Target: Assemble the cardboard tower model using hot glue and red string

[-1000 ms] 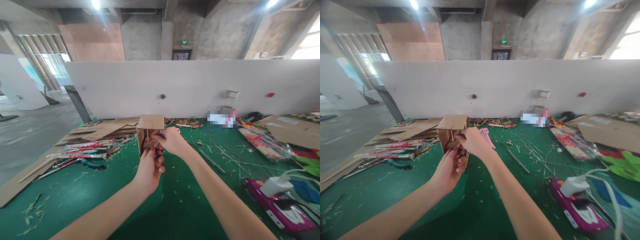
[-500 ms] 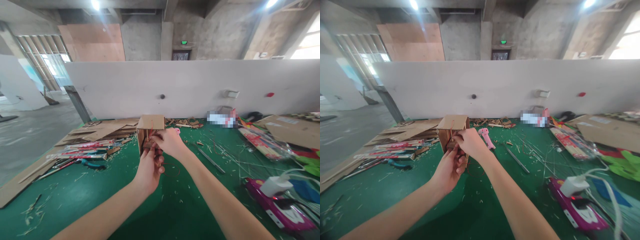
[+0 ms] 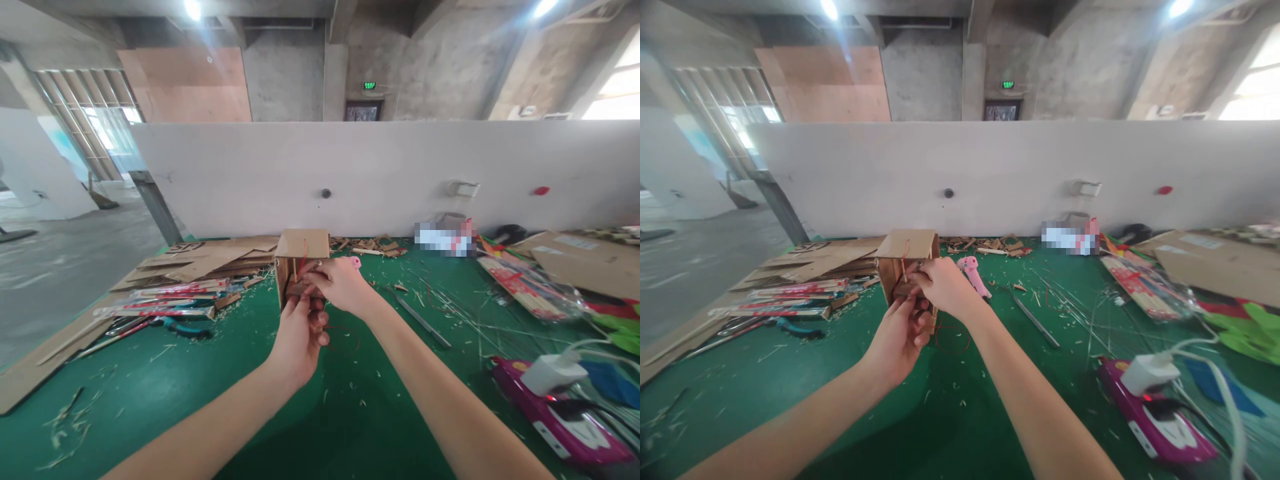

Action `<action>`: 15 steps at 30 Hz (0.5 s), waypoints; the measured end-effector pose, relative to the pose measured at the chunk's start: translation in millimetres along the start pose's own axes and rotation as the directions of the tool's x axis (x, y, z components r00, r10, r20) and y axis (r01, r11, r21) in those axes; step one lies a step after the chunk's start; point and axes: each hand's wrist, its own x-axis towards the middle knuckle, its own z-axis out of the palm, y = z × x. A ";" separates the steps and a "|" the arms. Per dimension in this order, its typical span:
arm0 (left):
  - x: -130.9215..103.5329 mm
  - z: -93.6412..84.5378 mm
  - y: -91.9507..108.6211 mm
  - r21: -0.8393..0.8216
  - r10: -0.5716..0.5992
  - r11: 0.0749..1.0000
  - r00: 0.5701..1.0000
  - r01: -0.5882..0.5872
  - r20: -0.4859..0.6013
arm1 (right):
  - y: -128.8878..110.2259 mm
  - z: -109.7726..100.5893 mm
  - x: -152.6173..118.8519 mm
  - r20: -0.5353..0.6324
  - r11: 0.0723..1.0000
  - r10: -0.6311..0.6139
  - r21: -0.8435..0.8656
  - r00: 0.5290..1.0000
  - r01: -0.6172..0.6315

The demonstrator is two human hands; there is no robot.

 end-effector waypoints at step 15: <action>0.5 -0.7 -1.7 0.010 0.016 1.000 1.000 -0.017 0.014 | -16.8 -0.7 -1.0 -0.093 0.982 0.047 -0.178 0.995 -0.063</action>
